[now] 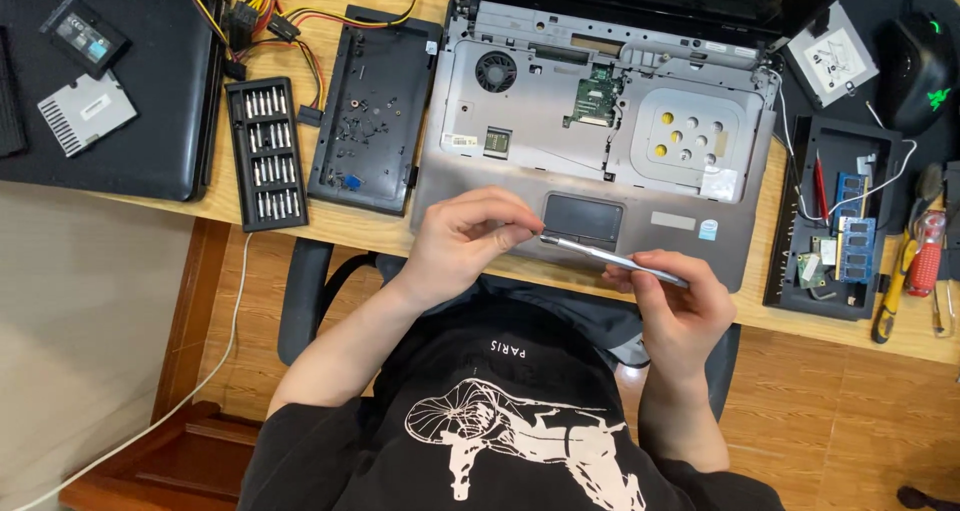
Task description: Reassembling a laptop by installing the motherboard and upper casing.
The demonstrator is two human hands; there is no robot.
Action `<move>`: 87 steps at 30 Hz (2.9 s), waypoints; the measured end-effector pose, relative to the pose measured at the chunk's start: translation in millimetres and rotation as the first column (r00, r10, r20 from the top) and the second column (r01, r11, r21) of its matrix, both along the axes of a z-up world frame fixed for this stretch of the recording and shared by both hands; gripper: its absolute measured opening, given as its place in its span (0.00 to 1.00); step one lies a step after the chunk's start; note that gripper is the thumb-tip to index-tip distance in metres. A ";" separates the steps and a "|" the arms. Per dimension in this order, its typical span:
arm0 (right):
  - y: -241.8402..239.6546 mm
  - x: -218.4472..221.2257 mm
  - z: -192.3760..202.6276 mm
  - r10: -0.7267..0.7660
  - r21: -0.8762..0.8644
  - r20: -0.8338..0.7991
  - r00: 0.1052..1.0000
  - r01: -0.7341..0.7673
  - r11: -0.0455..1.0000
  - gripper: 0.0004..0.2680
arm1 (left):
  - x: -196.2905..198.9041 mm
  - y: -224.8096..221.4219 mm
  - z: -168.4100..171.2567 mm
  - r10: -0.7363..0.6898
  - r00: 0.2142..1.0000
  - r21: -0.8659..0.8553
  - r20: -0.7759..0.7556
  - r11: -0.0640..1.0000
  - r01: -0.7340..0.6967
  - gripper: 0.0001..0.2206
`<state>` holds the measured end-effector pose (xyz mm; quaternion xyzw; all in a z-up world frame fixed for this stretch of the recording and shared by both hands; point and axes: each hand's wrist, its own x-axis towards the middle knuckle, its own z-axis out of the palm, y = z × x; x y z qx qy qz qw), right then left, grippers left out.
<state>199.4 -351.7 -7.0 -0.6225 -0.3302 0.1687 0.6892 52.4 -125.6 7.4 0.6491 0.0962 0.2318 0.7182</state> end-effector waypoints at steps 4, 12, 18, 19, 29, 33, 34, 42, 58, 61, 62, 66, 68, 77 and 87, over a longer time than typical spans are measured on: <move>1.3 -0.5 1.0 0.013 -0.015 0.033 0.999 -0.013 1.000 0.05 | 0.1 -0.9 6.3 0.021 0.999 0.134 -0.029 0.991 -0.017 0.06; 7.9 -4.7 20.5 -0.012 -0.042 0.285 0.958 0.025 0.999 0.06 | 0.6 -3.4 14.1 0.092 0.996 0.290 -0.003 0.953 -0.087 0.06; 9.3 -2.9 22.3 -0.008 -0.032 0.340 0.940 0.021 0.999 0.07 | -0.3 -3.8 20.8 0.117 0.993 0.351 0.013 0.930 -0.114 0.06; 9.9 -2.6 23.6 -0.007 -0.035 0.384 0.923 0.022 0.999 0.08 | -0.7 -3.9 23.7 0.133 0.991 0.397 0.035 0.908 -0.136 0.06; 15.1 0.9 36.2 0.121 -0.121 0.557 0.822 -0.064 0.991 0.11 | -5.9 -2.1 39.1 0.160 0.982 0.598 0.097 0.779 -0.186 0.07; 14.0 0.2 37.7 0.149 -0.121 0.585 0.797 -0.095 0.988 0.11 | -5.9 -2.5 35.6 0.162 0.984 0.553 0.080 0.814 -0.179 0.07; 13.5 0.0 37.7 0.149 -0.117 0.580 0.801 -0.099 0.988 0.11 | -5.7 -2.4 34.6 0.163 0.984 0.536 0.073 0.826 -0.176 0.07; 12.3 -1.2 40.7 0.140 -0.086 0.629 0.765 -0.111 0.990 0.11 | -2.9 -2.1 26.1 0.130 0.991 0.459 0.011 0.880 -0.121 0.05; 4.0 9.5 9.1 0.186 0.051 0.011 0.983 -0.186 0.981 0.06 | -3.4 -7.9 35.5 0.113 0.988 0.599 0.102 0.786 -0.152 0.07; 1.4 10.3 -0.1 0.169 0.075 -0.048 0.984 -0.165 0.983 0.05 | -4.4 -10.8 36.2 0.102 0.991 0.532 0.087 0.836 -0.133 0.07; 0.6 10.8 -0.3 0.166 0.075 -0.046 0.985 -0.162 0.984 0.05 | -4.5 -11.6 36.0 0.099 0.991 0.533 0.089 0.836 -0.131 0.07; -3.3 14.2 -1.7 0.190 0.074 -0.018 0.982 -0.188 0.979 0.04 | -6.3 -13.8 39.3 0.075 0.993 0.550 0.095 0.828 -0.115 0.08; -4.1 17.0 -0.1 0.200 0.061 0.016 0.980 -0.201 0.978 0.04 | -6.8 -14.4 44.2 0.071 0.992 0.605 0.109 0.787 -0.123 0.09; -1.3 26.0 17.9 0.232 -0.028 0.275 0.933 -0.233 0.972 0.05 | -7.8 -20.5 52.9 0.028 0.995 0.761 0.094 0.642 -0.090 0.14; -2.9 20.5 -7.4 0.208 0.163 -0.084 0.975 -0.193 0.968 0.05 | 1.6 -29.3 34.6 0.033 0.998 0.343 0.056 0.938 -0.050 0.07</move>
